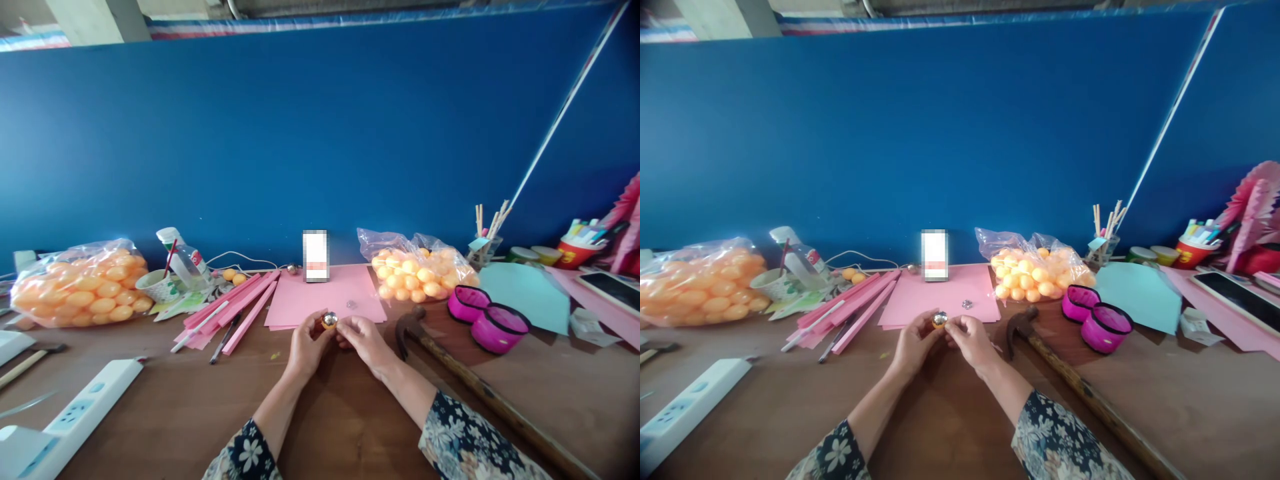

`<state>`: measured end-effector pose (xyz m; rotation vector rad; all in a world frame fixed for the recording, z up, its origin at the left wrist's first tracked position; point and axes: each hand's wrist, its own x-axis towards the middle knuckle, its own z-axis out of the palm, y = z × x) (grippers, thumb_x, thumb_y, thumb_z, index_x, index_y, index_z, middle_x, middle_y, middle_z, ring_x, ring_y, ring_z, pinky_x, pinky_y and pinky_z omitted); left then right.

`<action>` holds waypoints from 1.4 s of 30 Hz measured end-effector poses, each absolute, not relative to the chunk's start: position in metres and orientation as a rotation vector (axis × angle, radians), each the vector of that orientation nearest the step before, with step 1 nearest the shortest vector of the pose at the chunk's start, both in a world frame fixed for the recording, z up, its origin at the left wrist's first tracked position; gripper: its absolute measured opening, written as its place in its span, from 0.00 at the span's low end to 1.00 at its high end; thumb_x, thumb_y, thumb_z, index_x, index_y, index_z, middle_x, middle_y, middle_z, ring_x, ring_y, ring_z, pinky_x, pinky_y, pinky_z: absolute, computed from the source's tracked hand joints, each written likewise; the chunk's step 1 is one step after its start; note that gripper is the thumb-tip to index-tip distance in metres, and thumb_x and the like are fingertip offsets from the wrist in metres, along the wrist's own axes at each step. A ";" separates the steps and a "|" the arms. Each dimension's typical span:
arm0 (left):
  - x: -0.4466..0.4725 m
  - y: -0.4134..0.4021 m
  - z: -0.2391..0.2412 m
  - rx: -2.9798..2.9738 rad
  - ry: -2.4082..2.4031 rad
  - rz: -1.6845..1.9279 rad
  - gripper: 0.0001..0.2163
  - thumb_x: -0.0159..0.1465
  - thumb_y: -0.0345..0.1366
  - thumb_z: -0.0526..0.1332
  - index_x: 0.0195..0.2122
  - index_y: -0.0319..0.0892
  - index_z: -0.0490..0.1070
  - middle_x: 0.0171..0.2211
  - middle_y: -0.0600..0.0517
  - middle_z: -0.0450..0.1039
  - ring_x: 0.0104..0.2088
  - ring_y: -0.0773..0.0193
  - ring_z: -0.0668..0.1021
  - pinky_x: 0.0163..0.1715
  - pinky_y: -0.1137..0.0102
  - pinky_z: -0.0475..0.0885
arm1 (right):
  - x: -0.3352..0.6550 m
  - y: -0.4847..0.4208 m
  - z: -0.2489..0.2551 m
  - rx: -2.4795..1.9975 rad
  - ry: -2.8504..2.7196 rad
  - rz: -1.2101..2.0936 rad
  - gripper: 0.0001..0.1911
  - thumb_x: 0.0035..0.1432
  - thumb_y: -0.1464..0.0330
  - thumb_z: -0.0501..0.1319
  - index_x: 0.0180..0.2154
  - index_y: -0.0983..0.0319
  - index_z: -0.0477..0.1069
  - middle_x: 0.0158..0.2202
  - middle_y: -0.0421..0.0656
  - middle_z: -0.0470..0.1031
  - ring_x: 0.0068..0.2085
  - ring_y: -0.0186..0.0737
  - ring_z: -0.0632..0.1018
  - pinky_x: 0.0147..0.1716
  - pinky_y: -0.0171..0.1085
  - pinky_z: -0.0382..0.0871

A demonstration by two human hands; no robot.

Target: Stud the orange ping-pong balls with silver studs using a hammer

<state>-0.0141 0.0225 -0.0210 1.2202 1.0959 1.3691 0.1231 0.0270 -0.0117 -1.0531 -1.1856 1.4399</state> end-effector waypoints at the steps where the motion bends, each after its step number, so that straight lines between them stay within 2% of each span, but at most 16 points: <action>1: -0.014 0.023 -0.021 1.223 1.096 1.370 0.21 0.49 0.33 0.66 0.45 0.37 0.68 0.42 0.43 0.75 0.43 0.56 0.76 0.45 0.62 0.69 | 0.123 0.027 -0.012 -1.054 -1.190 1.438 0.18 0.44 0.58 0.65 0.29 0.67 0.71 0.25 0.41 0.73 0.28 0.34 0.74 0.26 0.32 0.70; 13: -0.012 0.022 -0.019 1.252 1.167 1.375 0.19 0.49 0.32 0.66 0.44 0.38 0.69 0.41 0.44 0.75 0.41 0.57 0.77 0.44 0.63 0.70 | 0.122 0.025 -0.009 -1.049 -1.116 1.475 0.18 0.43 0.58 0.66 0.27 0.67 0.71 0.24 0.42 0.73 0.28 0.34 0.74 0.29 0.33 0.71; 28: -0.011 0.022 -0.018 1.198 1.148 1.383 0.19 0.49 0.32 0.66 0.43 0.38 0.69 0.39 0.44 0.76 0.41 0.58 0.77 0.43 0.63 0.70 | 0.121 0.027 -0.014 -1.057 -1.046 1.479 0.19 0.40 0.57 0.68 0.27 0.67 0.72 0.23 0.41 0.74 0.26 0.35 0.76 0.29 0.34 0.73; 35: -0.012 0.021 -0.016 1.259 1.193 1.392 0.17 0.50 0.32 0.65 0.42 0.39 0.69 0.39 0.45 0.76 0.40 0.58 0.77 0.44 0.64 0.70 | 0.121 0.028 -0.016 -1.075 -1.058 1.472 0.18 0.42 0.58 0.67 0.28 0.68 0.72 0.23 0.42 0.74 0.26 0.34 0.76 0.29 0.33 0.73; 42: -0.012 0.021 -0.017 1.265 1.197 1.385 0.17 0.50 0.31 0.65 0.42 0.39 0.69 0.38 0.45 0.76 0.40 0.58 0.77 0.43 0.64 0.70 | 0.120 0.027 -0.013 -1.078 -1.021 1.462 0.20 0.39 0.57 0.68 0.26 0.68 0.72 0.23 0.44 0.75 0.26 0.35 0.76 0.28 0.34 0.73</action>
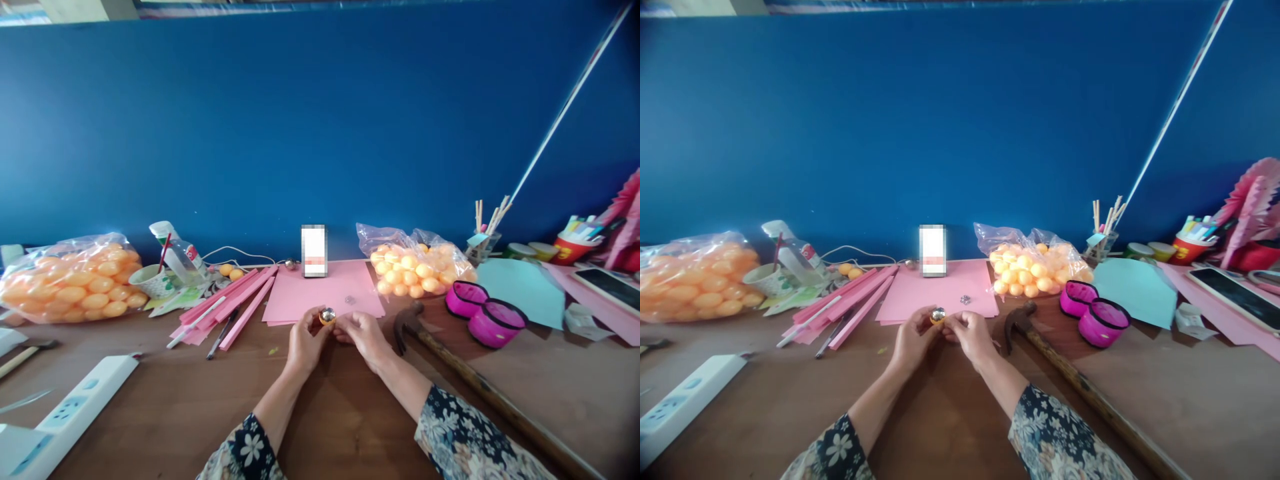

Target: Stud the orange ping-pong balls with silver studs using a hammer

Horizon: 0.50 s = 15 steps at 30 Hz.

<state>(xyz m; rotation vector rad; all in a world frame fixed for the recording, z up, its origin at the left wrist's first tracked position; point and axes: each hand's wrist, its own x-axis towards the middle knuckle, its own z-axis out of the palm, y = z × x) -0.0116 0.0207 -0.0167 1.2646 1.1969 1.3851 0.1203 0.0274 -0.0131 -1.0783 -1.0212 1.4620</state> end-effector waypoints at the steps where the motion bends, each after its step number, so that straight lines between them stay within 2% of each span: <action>1: -0.011 0.021 -0.017 1.262 1.193 1.387 0.17 0.50 0.31 0.65 0.42 0.39 0.69 0.39 0.45 0.76 0.40 0.58 0.77 0.43 0.64 0.70 | 0.120 0.028 -0.013 -1.080 -1.023 1.462 0.19 0.39 0.57 0.68 0.26 0.68 0.72 0.23 0.44 0.75 0.26 0.35 0.76 0.28 0.34 0.74; 15: -0.010 0.018 -0.011 1.241 1.211 1.352 0.17 0.49 0.31 0.65 0.41 0.39 0.70 0.39 0.46 0.76 0.40 0.59 0.77 0.44 0.64 0.70 | 0.120 0.027 -0.011 -1.119 -1.033 1.441 0.15 0.41 0.61 0.67 0.26 0.67 0.72 0.23 0.42 0.75 0.26 0.35 0.76 0.27 0.33 0.74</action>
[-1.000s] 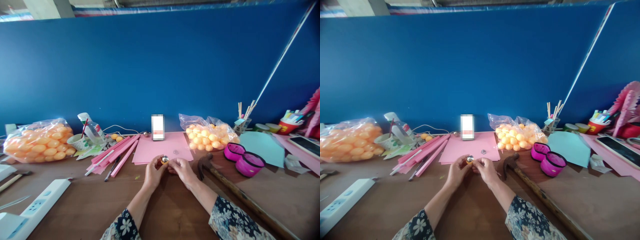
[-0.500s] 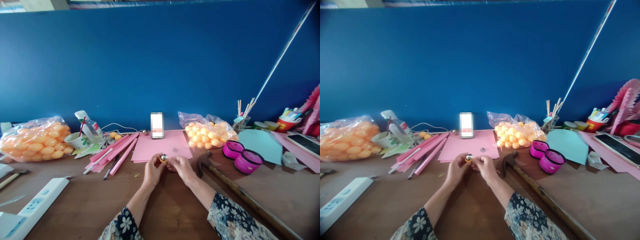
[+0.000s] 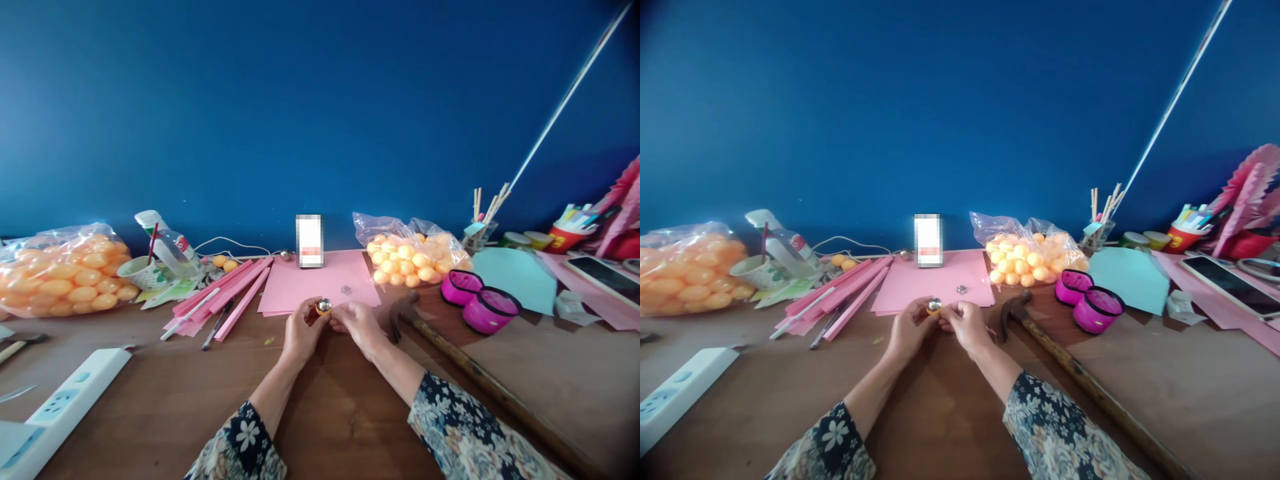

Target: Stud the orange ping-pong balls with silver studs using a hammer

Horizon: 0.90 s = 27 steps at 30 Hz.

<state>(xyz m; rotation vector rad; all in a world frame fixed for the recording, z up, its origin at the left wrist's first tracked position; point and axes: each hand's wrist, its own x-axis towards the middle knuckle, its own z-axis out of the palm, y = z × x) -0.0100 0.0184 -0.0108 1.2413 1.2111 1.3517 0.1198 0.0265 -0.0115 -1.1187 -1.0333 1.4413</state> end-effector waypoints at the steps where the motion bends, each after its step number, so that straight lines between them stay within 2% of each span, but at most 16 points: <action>1: -0.010 0.018 -0.011 1.244 1.218 1.347 0.17 0.49 0.30 0.65 0.41 0.39 0.69 0.40 0.45 0.76 0.40 0.59 0.77 0.44 0.64 0.70 | 0.120 0.026 -0.011 -1.122 -1.031 1.440 0.15 0.41 0.61 0.67 0.26 0.67 0.72 0.23 0.42 0.75 0.26 0.35 0.76 0.27 0.32 0.74; 27: -0.011 0.020 -0.018 1.326 1.238 1.324 0.17 0.51 0.33 0.64 0.43 0.39 0.68 0.41 0.44 0.75 0.42 0.57 0.77 0.45 0.62 0.70 | 0.118 0.030 -0.015 -1.138 -1.016 1.439 0.11 0.44 0.65 0.67 0.25 0.66 0.69 0.20 0.40 0.73 0.22 0.31 0.75 0.24 0.30 0.73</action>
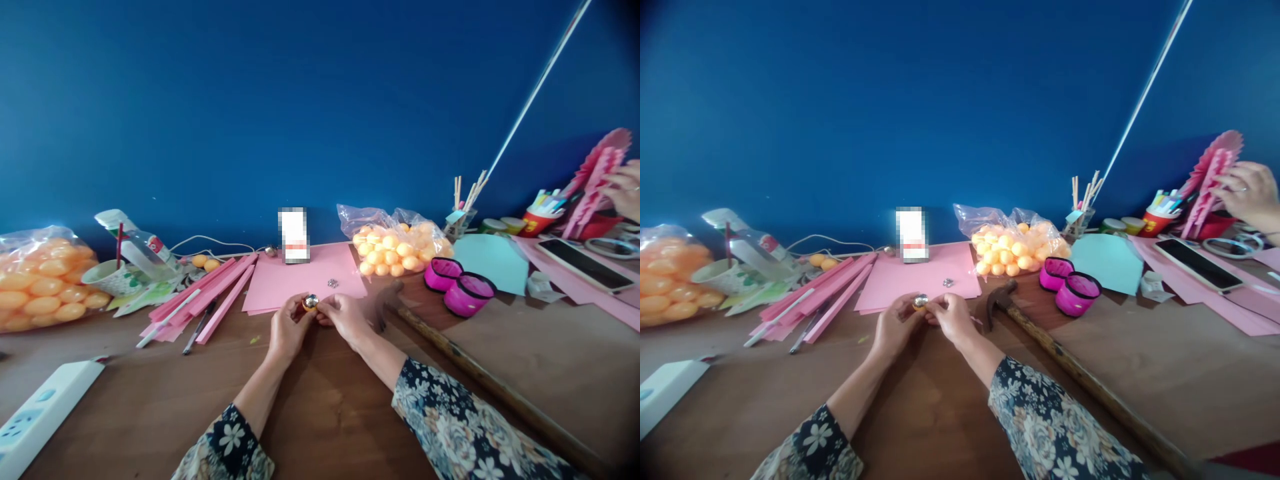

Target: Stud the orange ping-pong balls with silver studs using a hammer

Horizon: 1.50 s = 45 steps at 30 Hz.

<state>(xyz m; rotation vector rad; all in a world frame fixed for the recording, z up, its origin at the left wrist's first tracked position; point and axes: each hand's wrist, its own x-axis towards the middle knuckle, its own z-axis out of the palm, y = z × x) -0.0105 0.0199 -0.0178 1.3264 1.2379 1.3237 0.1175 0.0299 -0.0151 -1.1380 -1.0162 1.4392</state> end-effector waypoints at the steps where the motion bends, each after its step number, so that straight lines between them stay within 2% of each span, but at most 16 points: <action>1: -0.010 0.020 -0.017 1.324 1.244 1.321 0.18 0.50 0.33 0.64 0.43 0.39 0.68 0.41 0.44 0.75 0.42 0.57 0.77 0.44 0.62 0.70 | 0.117 0.030 -0.015 -1.142 -1.015 1.434 0.11 0.44 0.66 0.67 0.25 0.66 0.69 0.20 0.40 0.73 0.22 0.31 0.75 0.24 0.30 0.73; 11: -0.013 0.023 -0.021 1.342 1.227 1.280 0.20 0.52 0.35 0.64 0.45 0.37 0.66 0.43 0.43 0.74 0.44 0.56 0.76 0.46 0.61 0.69 | 0.118 0.032 -0.018 -1.080 -1.052 1.409 0.16 0.42 0.60 0.67 0.26 0.64 0.66 0.21 0.38 0.72 0.22 0.34 0.75 0.23 0.33 0.74; 16: -0.013 0.024 -0.019 1.323 1.217 1.284 0.22 0.53 0.38 0.62 0.49 0.36 0.65 0.45 0.41 0.73 0.45 0.55 0.75 0.48 0.60 0.68 | 0.120 0.034 -0.022 -0.997 -1.082 1.380 0.16 0.46 0.57 0.63 0.27 0.63 0.66 0.23 0.38 0.72 0.26 0.35 0.76 0.26 0.34 0.74; 21: -0.011 0.021 -0.017 1.310 1.184 1.280 0.24 0.51 0.37 0.64 0.49 0.36 0.65 0.45 0.41 0.73 0.45 0.56 0.76 0.47 0.62 0.69 | 0.120 0.032 -0.024 -0.976 -1.091 1.356 0.15 0.47 0.58 0.64 0.30 0.62 0.66 0.26 0.38 0.72 0.28 0.37 0.77 0.28 0.35 0.74; 27: -0.012 0.019 -0.013 1.349 1.177 1.302 0.22 0.53 0.39 0.63 0.49 0.37 0.66 0.44 0.44 0.74 0.45 0.58 0.75 0.48 0.64 0.69 | 0.119 0.032 -0.025 -0.964 -1.107 1.347 0.17 0.47 0.57 0.63 0.33 0.63 0.67 0.28 0.40 0.73 0.28 0.38 0.77 0.29 0.37 0.74; 40: -0.015 0.023 -0.020 1.330 1.159 1.305 0.21 0.54 0.41 0.62 0.47 0.36 0.67 0.43 0.43 0.74 0.45 0.55 0.75 0.46 0.61 0.69 | 0.118 0.025 -0.024 -0.930 -1.272 1.224 0.14 0.52 0.59 0.60 0.37 0.61 0.65 0.37 0.43 0.72 0.33 0.39 0.77 0.28 0.35 0.74; 45: -0.014 0.021 -0.016 1.235 1.079 1.271 0.22 0.56 0.44 0.59 0.49 0.37 0.66 0.45 0.44 0.73 0.45 0.54 0.75 0.44 0.62 0.71 | 0.117 0.024 -0.024 -0.935 -1.277 1.223 0.14 0.53 0.59 0.59 0.38 0.61 0.65 0.37 0.43 0.71 0.33 0.39 0.77 0.28 0.35 0.74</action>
